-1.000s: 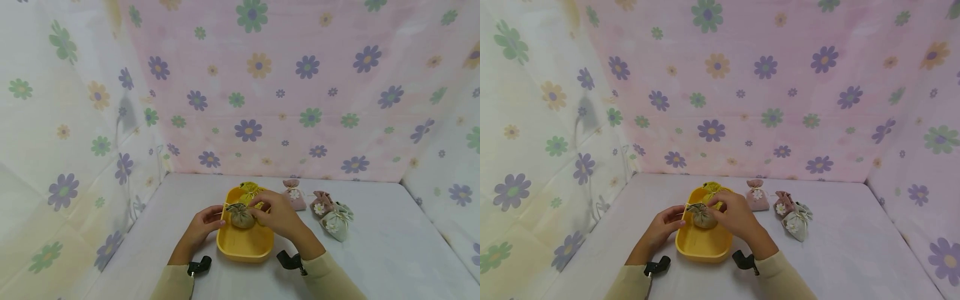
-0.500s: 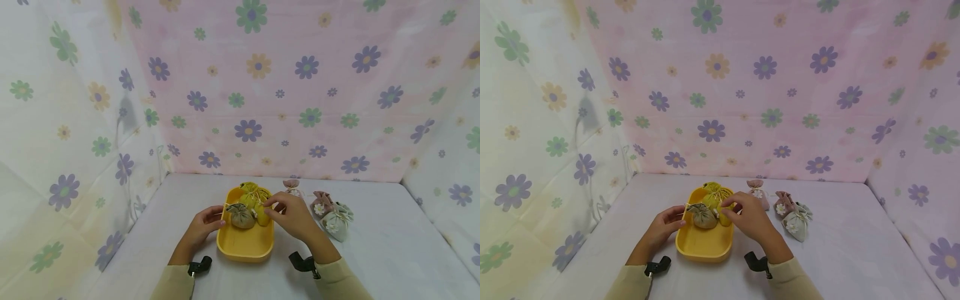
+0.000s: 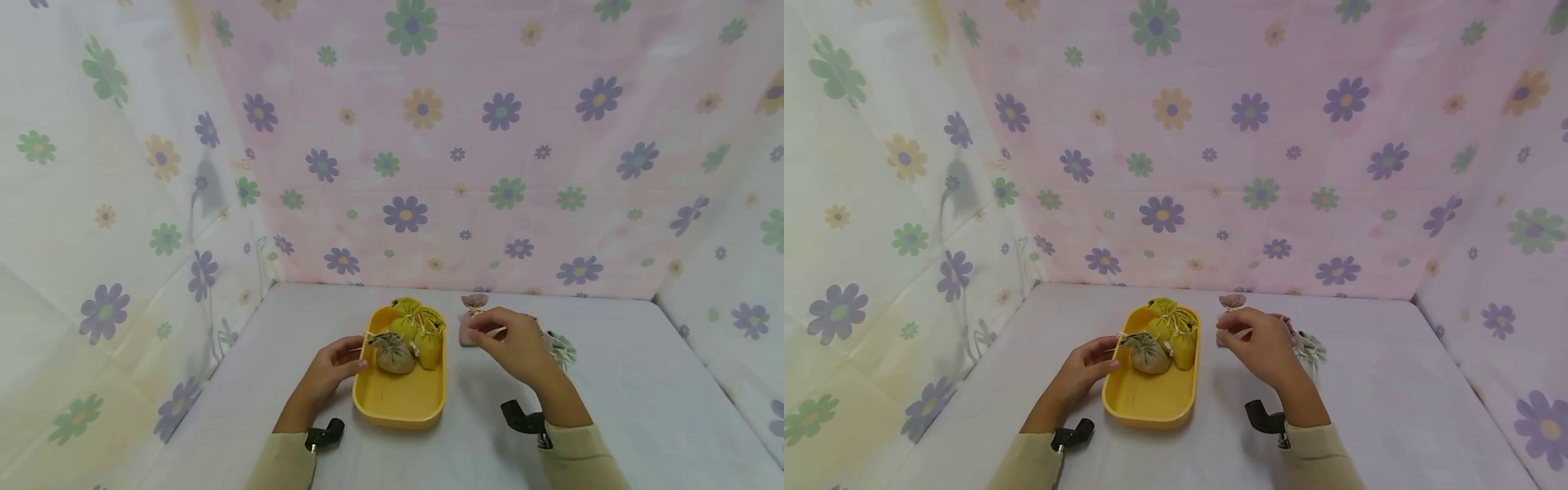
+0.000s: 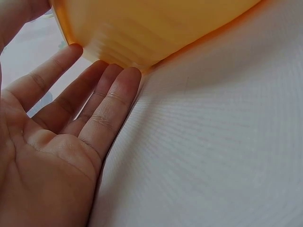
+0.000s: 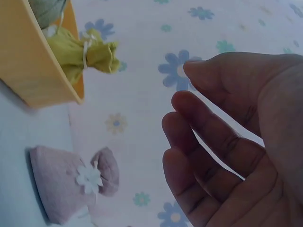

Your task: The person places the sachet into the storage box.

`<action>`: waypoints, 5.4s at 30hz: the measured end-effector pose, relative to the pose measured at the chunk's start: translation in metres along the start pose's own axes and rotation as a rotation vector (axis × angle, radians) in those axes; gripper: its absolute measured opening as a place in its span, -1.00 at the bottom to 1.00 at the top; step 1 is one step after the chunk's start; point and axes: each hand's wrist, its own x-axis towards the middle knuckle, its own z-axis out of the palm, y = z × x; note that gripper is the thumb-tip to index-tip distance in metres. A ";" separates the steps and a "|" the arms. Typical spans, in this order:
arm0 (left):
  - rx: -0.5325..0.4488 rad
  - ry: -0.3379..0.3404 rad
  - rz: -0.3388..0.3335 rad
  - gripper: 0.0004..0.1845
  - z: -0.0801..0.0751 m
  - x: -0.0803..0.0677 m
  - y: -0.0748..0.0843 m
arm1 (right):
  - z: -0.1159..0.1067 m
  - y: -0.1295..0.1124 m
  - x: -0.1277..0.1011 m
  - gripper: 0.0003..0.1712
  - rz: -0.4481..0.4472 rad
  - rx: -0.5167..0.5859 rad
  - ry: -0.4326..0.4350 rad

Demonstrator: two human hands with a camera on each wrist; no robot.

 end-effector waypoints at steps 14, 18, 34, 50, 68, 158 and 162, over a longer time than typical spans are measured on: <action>0.031 0.003 0.009 -0.43 0.001 0.001 -0.001 | -0.042 0.021 -0.008 -0.78 0.108 -0.089 0.112; 0.034 0.004 0.020 -0.41 0.000 0.000 -0.001 | -0.058 0.032 -0.011 -0.70 0.149 -0.133 0.141; 0.019 -0.003 0.020 -0.43 0.001 0.000 -0.001 | -0.088 0.082 -0.028 -0.47 0.217 -0.132 0.045; 0.025 0.011 0.009 -0.42 0.002 -0.002 0.001 | -0.088 0.117 -0.037 -0.25 0.253 -0.018 -0.124; 0.012 0.000 0.018 -0.44 0.001 0.000 -0.001 | -0.083 0.115 -0.033 -0.36 0.357 -0.136 -0.076; 0.026 0.011 -0.007 -0.40 0.000 0.000 -0.001 | -0.083 0.046 -0.025 -0.74 0.094 -0.134 0.194; 0.025 0.007 -0.009 -0.39 0.000 0.001 -0.002 | -0.078 0.042 -0.023 -0.76 0.069 -0.133 0.200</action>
